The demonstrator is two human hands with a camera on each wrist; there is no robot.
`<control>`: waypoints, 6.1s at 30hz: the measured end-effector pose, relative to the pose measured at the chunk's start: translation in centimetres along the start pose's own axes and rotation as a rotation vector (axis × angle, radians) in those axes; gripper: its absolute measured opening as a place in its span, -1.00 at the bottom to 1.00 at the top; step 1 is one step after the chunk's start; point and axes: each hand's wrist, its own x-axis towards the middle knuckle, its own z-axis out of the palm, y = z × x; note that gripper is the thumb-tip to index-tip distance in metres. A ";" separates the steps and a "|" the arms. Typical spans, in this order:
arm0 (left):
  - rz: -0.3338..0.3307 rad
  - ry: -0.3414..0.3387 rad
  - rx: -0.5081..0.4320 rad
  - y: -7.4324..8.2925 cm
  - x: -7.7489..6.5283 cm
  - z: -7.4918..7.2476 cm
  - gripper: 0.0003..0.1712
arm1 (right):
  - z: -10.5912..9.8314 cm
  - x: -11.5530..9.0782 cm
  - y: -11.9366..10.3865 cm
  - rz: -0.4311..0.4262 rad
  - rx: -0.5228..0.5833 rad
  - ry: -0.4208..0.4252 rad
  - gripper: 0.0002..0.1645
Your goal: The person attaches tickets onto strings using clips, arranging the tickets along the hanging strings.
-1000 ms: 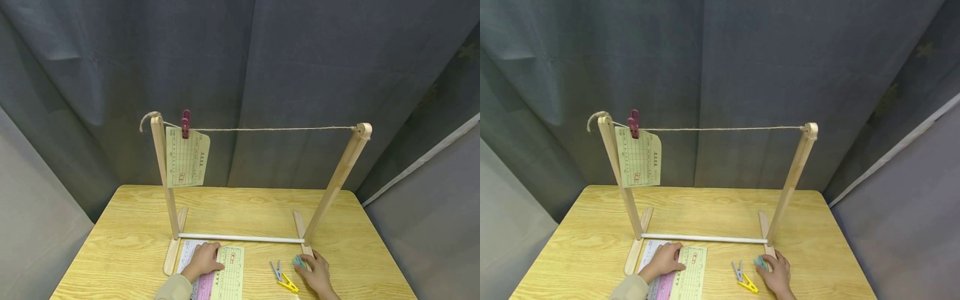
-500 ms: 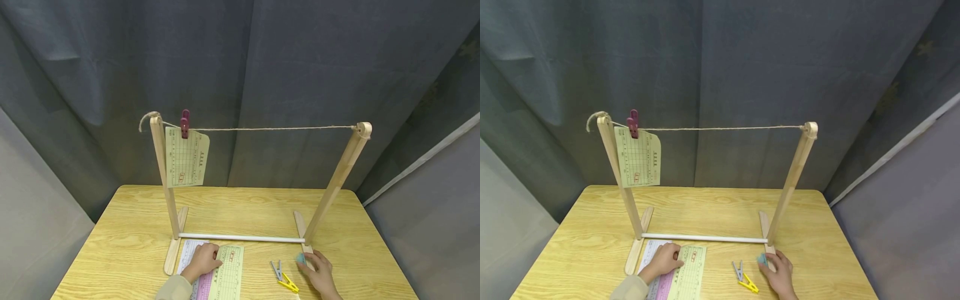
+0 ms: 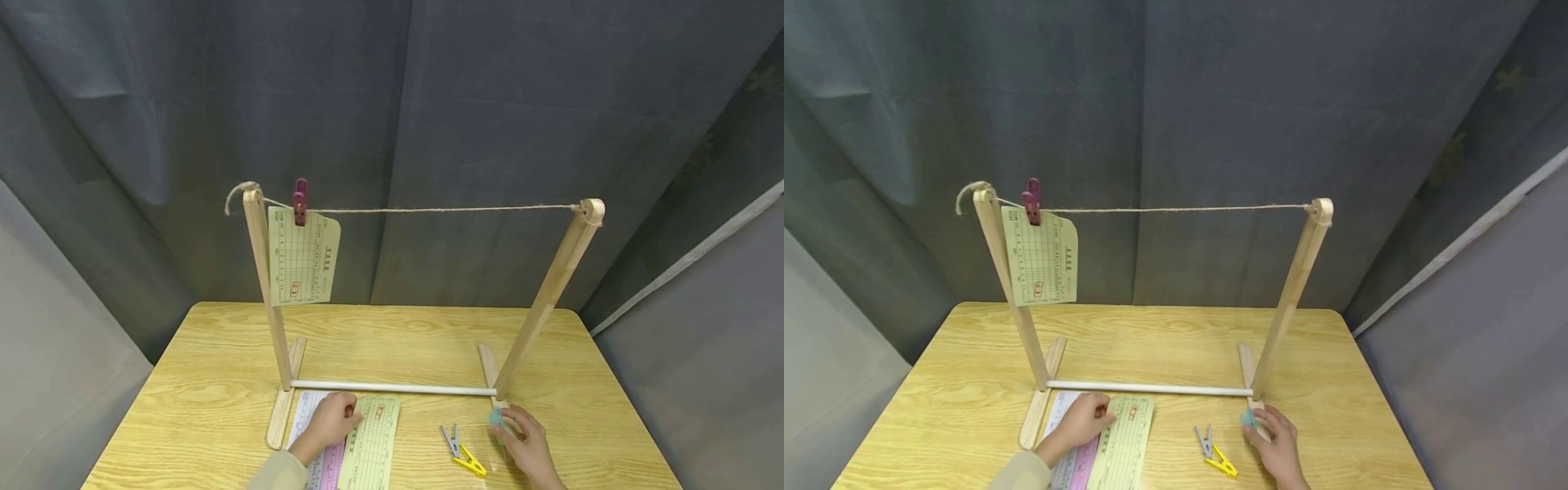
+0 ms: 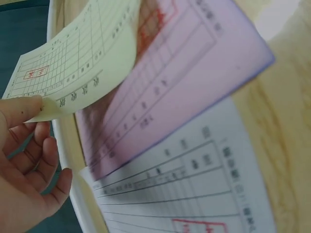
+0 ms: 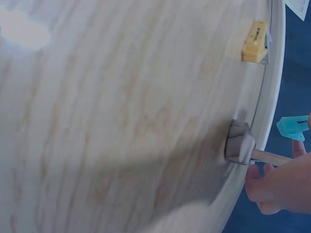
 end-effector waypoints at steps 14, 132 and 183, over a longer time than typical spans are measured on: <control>0.064 -0.018 -0.067 1.6 -0.2 -1.9 -0.66 | 0.1 -0.4 -1.8 0.130 0.139 -0.002 -0.47; 0.372 0.303 -0.563 10.8 1.1 -14.3 -0.91 | -1.8 -1.4 -12.7 -0.306 0.464 -0.060 -0.66; 0.294 0.576 -0.809 14.0 5.4 -20.0 -0.91 | -3.7 2.1 -25.9 -0.822 0.618 -0.175 -0.63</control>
